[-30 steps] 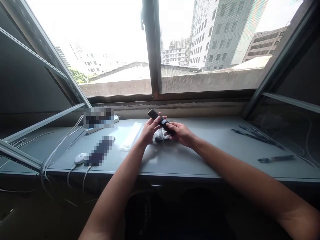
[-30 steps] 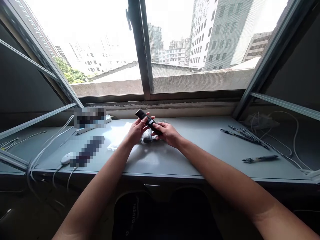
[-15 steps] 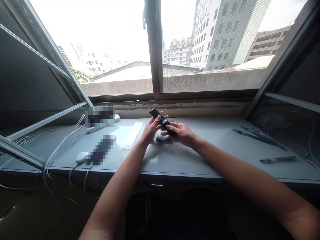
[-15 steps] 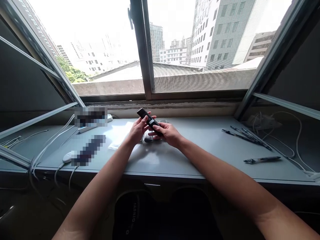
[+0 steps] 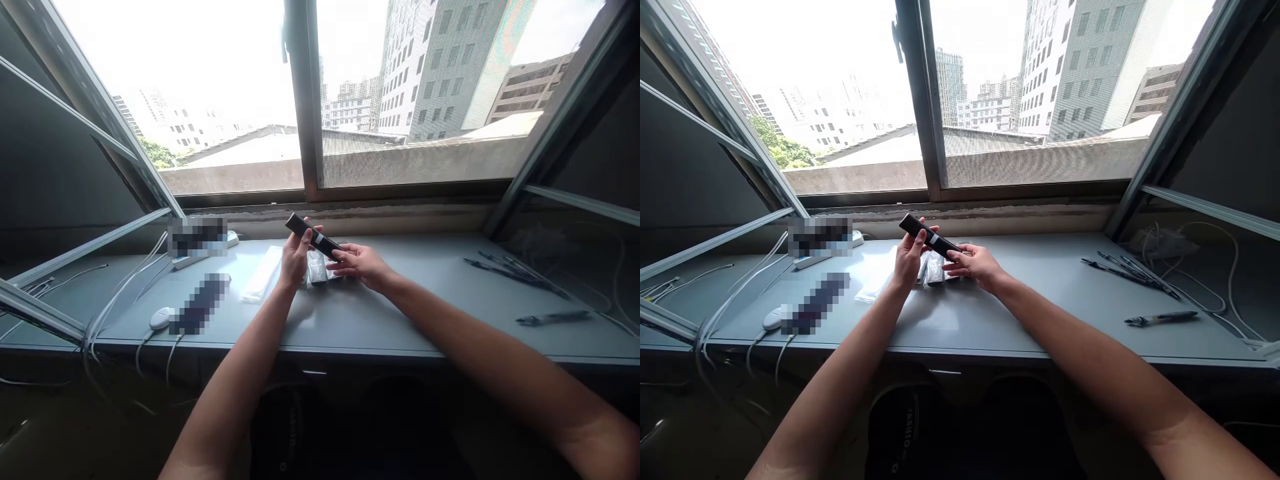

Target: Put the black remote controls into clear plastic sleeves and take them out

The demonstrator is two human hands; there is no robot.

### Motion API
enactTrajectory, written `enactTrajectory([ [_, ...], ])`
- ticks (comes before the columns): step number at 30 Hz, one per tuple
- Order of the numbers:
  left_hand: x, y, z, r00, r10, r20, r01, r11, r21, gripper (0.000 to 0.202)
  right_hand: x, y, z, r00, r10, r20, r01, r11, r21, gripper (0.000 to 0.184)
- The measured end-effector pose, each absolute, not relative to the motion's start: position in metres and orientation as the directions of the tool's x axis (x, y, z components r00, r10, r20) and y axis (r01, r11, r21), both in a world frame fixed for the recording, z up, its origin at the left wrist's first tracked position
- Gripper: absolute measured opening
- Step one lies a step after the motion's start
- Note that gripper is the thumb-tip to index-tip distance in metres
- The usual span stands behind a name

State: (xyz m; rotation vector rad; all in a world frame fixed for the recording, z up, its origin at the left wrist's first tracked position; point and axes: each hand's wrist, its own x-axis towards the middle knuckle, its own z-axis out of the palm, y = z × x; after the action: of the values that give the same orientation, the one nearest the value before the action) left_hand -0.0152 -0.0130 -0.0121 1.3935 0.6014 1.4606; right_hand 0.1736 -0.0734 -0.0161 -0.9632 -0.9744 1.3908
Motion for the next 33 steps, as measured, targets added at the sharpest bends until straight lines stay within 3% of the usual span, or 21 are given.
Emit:
enactTrajectory([
  [8, -0.017, -0.008, -0.011, 0.058, 0.916, 0.398, -0.401, -0.344, 0.849, 0.062, 0.178, -0.069, -0.016, 0.086, 0.996, -0.008, -0.366, 0.024, -0.930, 0.018],
  [16, -0.030, 0.012, -0.015, -0.073, 0.995, 0.070, -0.666, -0.101, 0.739, 0.026, 0.192, -0.066, -0.007, 0.286, 0.956, -0.069, -0.509, 0.091, -0.856, 0.008],
  [20, -0.030, 0.014, -0.013, -0.061, 0.998, -0.032, -0.737, -0.024, 0.676, 0.018, 0.195, -0.067, -0.003, 0.333, 0.942, -0.031, -0.449, 0.130, -0.884, 0.020],
  [24, -0.024, 0.005, -0.011, 0.116, 0.993, 0.025, -0.715, 0.066, 0.696, 0.020, 0.189, -0.071, -0.002, 0.222, 0.975, 0.012, -0.368, 0.095, -0.925, 0.018],
  [27, -0.020, -0.005, -0.009, 0.283, 0.957, 0.064, -0.674, 0.151, 0.723, 0.028, 0.184, -0.074, -0.002, 0.069, 0.995, 0.074, -0.409, 0.096, -0.908, 0.010],
  [33, -0.019, -0.009, -0.009, 0.349, 0.931, 0.110, -0.721, 0.192, 0.666, 0.042, 0.185, -0.074, -0.005, -0.050, 0.989, 0.138, -0.472, 0.099, -0.876, 0.036],
])
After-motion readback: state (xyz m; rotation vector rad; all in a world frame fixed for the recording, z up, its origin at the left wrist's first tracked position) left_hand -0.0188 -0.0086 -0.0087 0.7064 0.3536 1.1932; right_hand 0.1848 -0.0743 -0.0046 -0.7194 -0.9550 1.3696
